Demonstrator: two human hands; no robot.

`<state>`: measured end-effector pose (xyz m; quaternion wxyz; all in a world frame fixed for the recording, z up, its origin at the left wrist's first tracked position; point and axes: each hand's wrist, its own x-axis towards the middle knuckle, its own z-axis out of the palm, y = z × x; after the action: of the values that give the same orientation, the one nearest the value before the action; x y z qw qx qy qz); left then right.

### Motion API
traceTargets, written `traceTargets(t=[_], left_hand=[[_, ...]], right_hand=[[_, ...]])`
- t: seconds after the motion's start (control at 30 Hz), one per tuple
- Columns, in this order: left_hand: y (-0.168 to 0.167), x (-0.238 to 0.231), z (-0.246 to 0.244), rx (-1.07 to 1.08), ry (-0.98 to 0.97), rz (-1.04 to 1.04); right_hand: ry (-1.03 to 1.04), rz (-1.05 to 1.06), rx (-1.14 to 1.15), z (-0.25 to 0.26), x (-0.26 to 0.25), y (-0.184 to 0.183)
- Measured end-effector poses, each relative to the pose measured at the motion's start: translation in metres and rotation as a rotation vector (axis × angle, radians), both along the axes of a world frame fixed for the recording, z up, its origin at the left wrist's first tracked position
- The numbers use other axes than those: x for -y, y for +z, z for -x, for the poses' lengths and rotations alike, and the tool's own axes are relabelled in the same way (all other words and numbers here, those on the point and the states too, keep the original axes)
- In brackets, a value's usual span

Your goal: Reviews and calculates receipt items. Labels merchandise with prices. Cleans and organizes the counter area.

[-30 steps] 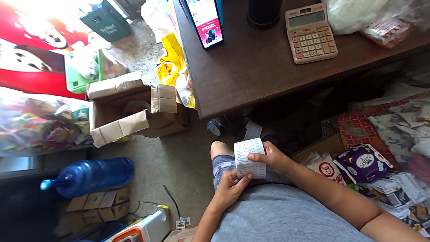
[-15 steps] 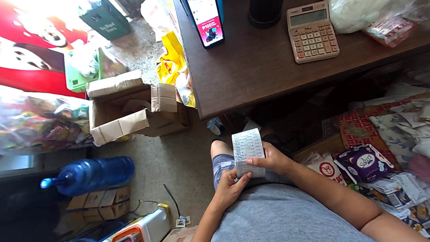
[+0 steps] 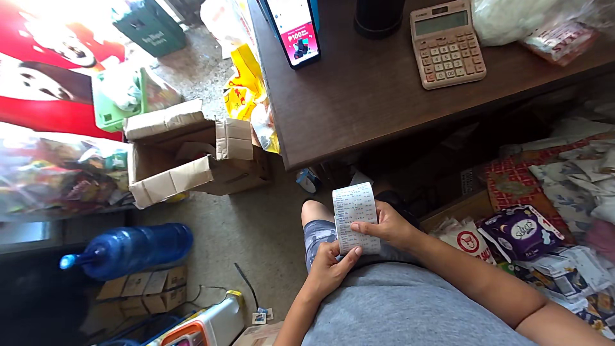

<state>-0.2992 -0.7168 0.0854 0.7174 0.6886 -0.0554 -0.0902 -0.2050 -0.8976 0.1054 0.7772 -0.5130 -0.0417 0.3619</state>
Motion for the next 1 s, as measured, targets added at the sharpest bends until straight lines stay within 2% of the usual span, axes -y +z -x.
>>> traceTargets(t=[0.33, 1.0], left_hand=[[0.0020, -0.0009, -0.0008, 0.009, -0.059, 0.014], [0.0040, -0.0015, -0.0024, -0.006, -0.045, 0.005]], right_hand=[[-0.068, 0.019, -0.034, -0.0020, -0.0007, 0.0014], [-0.033, 0.011, -0.014, -0.0022, -0.0004, 0.0017]])
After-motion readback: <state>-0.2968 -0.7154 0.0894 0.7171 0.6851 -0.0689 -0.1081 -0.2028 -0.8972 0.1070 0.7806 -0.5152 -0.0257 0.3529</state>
